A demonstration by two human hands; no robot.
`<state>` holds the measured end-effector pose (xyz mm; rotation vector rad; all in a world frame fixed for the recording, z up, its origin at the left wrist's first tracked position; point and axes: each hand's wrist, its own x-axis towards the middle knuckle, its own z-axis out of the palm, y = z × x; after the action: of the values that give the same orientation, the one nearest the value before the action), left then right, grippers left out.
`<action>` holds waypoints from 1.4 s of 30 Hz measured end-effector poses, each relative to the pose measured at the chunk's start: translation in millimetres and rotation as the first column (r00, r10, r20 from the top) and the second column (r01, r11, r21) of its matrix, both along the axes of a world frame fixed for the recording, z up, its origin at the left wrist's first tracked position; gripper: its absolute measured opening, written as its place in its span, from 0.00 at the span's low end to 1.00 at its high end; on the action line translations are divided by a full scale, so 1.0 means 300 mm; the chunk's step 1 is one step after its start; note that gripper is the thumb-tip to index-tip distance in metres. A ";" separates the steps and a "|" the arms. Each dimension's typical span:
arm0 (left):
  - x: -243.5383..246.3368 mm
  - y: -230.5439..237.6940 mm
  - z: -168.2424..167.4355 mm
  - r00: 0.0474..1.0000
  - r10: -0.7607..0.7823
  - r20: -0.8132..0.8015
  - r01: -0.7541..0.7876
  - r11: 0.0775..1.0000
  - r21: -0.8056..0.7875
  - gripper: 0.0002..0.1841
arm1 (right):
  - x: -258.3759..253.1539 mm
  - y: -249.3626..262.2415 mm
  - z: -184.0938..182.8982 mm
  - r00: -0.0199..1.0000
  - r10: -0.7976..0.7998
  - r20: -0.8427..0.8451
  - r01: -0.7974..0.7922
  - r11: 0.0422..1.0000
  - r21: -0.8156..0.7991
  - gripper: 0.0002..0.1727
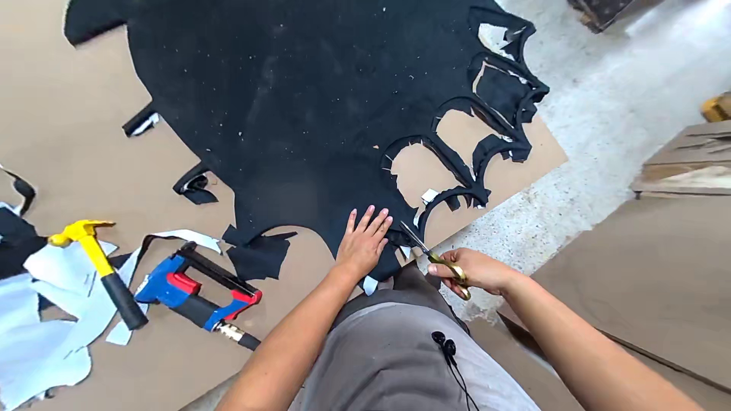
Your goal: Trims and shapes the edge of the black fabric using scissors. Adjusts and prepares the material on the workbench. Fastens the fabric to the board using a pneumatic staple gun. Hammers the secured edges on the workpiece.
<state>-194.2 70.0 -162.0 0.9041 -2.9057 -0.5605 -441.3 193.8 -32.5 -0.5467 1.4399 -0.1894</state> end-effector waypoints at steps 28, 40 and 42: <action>-0.024 0.022 -0.040 0.989 0.068 -0.129 -0.069 0.998 -0.007 0.29 | 0.041 -0.171 -0.049 0.986 0.107 -0.125 -0.097 0.992 0.078 0.32; -0.007 0.020 -0.036 0.969 0.108 -0.222 -0.090 0.992 0.088 0.29 | 0.095 -0.087 -0.232 0.872 0.116 -0.475 -0.259 0.933 -0.248 0.30; -0.005 0.016 -0.037 0.971 0.096 -0.218 -0.079 0.993 0.087 0.29 | 0.096 -0.115 -0.214 0.883 0.119 -0.454 -0.240 0.946 -0.219 0.31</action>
<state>-195.8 74.8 -173.0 0.9090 -2.6479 -0.7216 -412.6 159.2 -96.7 -0.9931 1.7992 -0.1168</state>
